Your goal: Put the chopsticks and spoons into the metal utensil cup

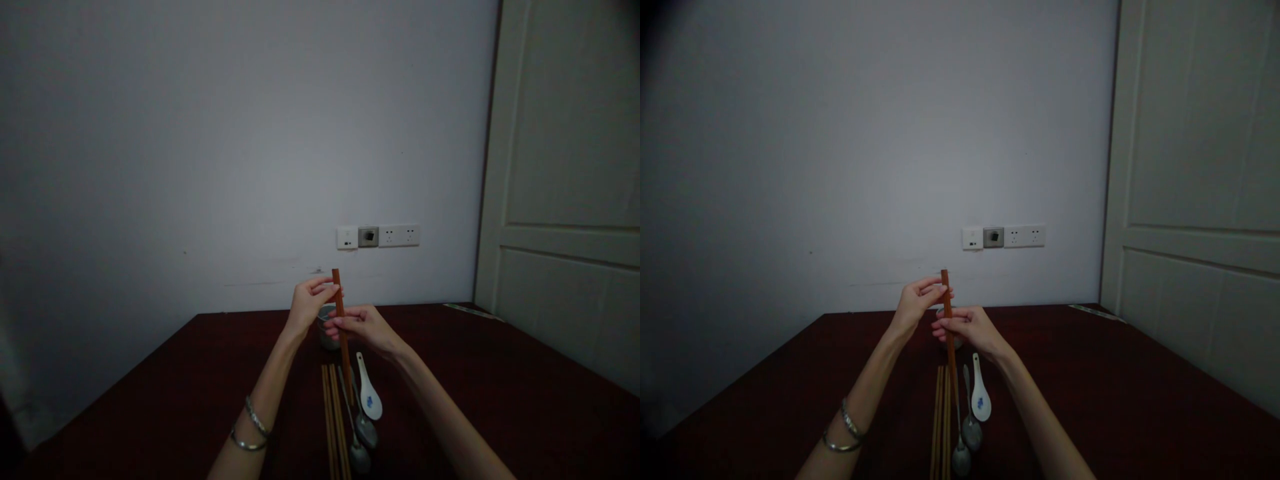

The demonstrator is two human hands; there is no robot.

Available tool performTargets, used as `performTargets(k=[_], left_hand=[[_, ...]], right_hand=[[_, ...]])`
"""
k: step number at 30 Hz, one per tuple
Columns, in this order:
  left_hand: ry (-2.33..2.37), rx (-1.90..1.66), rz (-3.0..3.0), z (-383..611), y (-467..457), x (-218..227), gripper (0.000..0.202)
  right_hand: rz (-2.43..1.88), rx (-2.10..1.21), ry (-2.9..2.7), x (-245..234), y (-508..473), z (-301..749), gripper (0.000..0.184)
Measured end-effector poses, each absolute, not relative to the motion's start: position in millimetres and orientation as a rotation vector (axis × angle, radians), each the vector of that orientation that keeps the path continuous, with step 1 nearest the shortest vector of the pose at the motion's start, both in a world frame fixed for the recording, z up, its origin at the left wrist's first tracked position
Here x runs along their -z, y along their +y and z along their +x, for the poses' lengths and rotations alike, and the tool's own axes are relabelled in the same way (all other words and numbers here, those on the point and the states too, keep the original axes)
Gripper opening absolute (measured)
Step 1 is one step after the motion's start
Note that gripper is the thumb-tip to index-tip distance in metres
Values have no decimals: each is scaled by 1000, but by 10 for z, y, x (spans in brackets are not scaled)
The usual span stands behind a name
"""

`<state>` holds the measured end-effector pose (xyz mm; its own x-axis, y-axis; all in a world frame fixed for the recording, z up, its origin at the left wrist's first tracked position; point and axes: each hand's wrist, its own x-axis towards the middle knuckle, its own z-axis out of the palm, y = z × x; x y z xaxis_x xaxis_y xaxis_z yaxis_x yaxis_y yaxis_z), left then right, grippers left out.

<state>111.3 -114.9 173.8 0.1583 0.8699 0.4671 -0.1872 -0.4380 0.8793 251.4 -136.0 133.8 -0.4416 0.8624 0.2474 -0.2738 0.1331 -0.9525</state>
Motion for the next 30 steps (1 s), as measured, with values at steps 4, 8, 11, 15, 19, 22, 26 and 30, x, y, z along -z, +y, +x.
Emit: performTargets(k=[4,8,11,15,19,22,26,30], left_hand=[[661,-1403,1494,1167,-1271,-1781,41],[651,-1407,1531,1195,-1318,-1788,34],[632,-1403,1573,1192,-1313,-1780,31],[640,-1418,1585,1178,-1305,-1780,29],[640,-1418,1559,1170,-1314,-1785,30],[656,-1415,1533,1166,-1319,-1782,32],[661,-1416,1536,1149,-1320,-1777,31],[684,-1386,1605,1112,-1349,-1789,29]], right_hand=[[-586,-1462,-1482,-1283,-1309,2543,36],[-591,-1379,-1555,-1272,-1289,2559,33],[-613,-1346,-1597,-1279,-1289,2579,32],[-617,-1336,-1627,-1286,-1293,2594,35],[-619,-1350,-1592,-1289,-1315,2558,39],[-629,-1361,-1575,-1297,-1335,2520,39],[-661,-1298,-1663,-1353,-1345,2586,40],[-715,-1173,-1713,-1506,-1390,2802,45]])
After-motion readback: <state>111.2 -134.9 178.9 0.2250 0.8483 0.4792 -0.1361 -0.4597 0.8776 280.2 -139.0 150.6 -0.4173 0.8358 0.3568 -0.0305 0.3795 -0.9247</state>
